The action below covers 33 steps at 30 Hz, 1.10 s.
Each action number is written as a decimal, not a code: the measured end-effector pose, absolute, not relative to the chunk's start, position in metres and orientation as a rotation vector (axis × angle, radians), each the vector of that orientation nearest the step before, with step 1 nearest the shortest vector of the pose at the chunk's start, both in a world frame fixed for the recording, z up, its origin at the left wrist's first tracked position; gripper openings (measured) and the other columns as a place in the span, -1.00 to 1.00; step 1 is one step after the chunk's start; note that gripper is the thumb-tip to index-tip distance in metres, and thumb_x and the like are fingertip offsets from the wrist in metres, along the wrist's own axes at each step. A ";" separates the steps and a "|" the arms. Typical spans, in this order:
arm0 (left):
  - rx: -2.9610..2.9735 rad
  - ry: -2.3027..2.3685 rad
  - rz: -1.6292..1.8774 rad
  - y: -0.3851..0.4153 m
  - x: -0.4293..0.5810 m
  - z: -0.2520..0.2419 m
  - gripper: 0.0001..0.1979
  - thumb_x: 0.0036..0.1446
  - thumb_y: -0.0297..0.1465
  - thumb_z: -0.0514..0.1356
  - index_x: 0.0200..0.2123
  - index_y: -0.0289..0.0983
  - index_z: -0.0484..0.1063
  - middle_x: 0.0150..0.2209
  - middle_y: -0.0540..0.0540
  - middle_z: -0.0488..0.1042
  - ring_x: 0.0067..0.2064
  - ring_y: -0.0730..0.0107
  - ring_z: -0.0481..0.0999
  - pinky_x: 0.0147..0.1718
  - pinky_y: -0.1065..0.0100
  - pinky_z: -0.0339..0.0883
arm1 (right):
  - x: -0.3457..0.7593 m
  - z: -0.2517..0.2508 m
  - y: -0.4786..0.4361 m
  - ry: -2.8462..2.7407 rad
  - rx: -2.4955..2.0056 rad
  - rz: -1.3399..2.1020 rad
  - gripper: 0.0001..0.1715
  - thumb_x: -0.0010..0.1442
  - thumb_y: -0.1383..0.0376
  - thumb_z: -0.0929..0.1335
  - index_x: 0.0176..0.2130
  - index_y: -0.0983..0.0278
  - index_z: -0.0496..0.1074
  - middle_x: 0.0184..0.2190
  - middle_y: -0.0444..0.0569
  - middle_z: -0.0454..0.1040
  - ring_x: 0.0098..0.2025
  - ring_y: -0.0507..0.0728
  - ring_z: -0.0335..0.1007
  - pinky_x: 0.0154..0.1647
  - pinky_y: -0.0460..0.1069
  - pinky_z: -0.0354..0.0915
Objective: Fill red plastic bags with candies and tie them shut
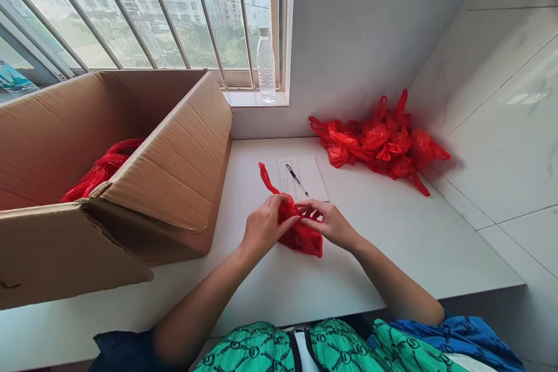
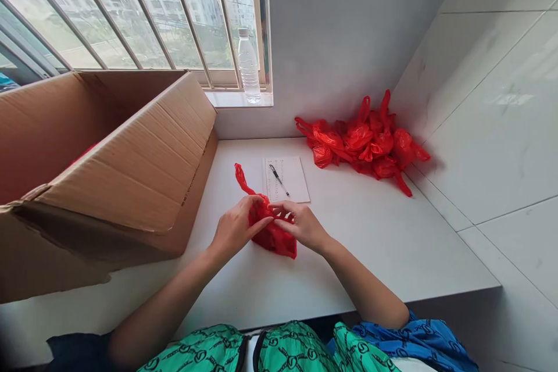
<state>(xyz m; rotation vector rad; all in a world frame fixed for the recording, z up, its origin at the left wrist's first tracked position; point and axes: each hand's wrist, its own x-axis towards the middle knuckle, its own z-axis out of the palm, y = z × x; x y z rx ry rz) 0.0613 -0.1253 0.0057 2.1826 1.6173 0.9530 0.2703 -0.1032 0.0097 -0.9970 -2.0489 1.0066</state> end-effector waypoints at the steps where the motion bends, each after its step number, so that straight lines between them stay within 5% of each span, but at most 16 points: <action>1: 2.145 1.561 0.977 -0.123 0.061 0.006 -0.73 0.19 -0.20 0.23 -0.08 -0.14 0.35 -0.14 0.00 0.55 -0.23 0.30 0.57 -0.34 0.33 0.41 | 0.270 0.011 -0.102 -2.037 -0.982 1.064 -0.56 0.24 0.23 0.38 0.12 0.08 0.40 -0.09 -0.07 0.57 -0.13 0.12 0.50 -0.13 0.04 0.42; 5: 1.918 1.236 1.147 -0.121 0.060 0.008 -0.83 0.22 -0.32 0.20 -0.12 -0.19 0.35 -0.19 -0.02 0.55 -0.18 0.36 0.56 -0.26 0.34 0.50 | 0.273 0.015 -0.098 -1.917 -0.963 1.209 -0.53 0.27 0.14 0.36 0.14 0.16 0.34 -0.15 -0.02 0.57 -0.21 0.11 0.50 -0.21 0.03 0.45; 11: 1.912 1.095 1.190 -0.128 0.063 0.015 -0.83 0.28 -0.37 0.14 -0.06 -0.19 0.39 -0.17 -0.05 0.57 -0.16 0.37 0.59 -0.23 0.33 0.54 | 0.268 0.017 -0.107 -1.976 -0.939 0.784 -0.82 0.28 0.29 0.32 -0.15 0.14 0.51 -0.24 -0.07 0.55 -0.28 0.08 0.45 -0.41 -0.05 0.34; 15: 2.043 1.214 1.161 -0.127 0.040 0.019 -0.85 0.30 -0.34 0.15 -0.11 -0.18 0.47 -0.21 -0.01 0.60 -0.21 0.39 0.60 -0.21 0.37 0.50 | 0.285 0.021 -0.109 -1.941 -1.048 0.553 -0.84 0.23 0.37 0.31 -0.26 0.18 0.49 -0.35 -0.08 0.51 -0.36 0.08 0.41 -0.55 -0.07 0.24; 19: 1.965 1.478 1.269 -0.124 0.014 0.019 -0.84 0.28 -0.29 0.17 -0.23 -0.21 0.52 -0.27 -0.02 0.59 -0.29 0.43 0.58 -0.29 0.41 0.49 | 0.308 0.025 -0.101 -1.786 -1.211 0.494 -0.89 0.17 0.35 0.33 -0.37 0.19 0.46 -0.42 -0.11 0.48 -0.40 0.08 0.39 -0.48 -0.06 0.31; 26: 2.059 1.204 0.931 -0.130 0.065 0.010 -0.75 0.22 -0.27 0.23 -0.05 -0.15 0.45 -0.06 -0.03 0.54 -0.28 0.44 0.56 -0.38 0.42 0.50 | 0.286 0.032 -0.113 -1.934 -1.146 0.631 -0.90 0.18 0.37 0.31 -0.34 0.19 0.43 -0.41 -0.13 0.49 -0.40 0.07 0.41 -0.42 -0.04 0.37; 33: 2.234 1.202 1.102 -0.127 0.086 0.003 -0.84 0.30 -0.41 0.11 -0.20 -0.19 0.51 -0.26 -0.03 0.55 -0.33 0.44 0.53 -0.38 0.43 0.41 | 0.290 0.037 -0.126 -2.080 -1.028 0.558 -0.80 0.24 0.27 0.34 -0.09 0.15 0.42 0.12 0.03 0.37 -0.35 0.04 0.47 -0.63 -0.08 0.34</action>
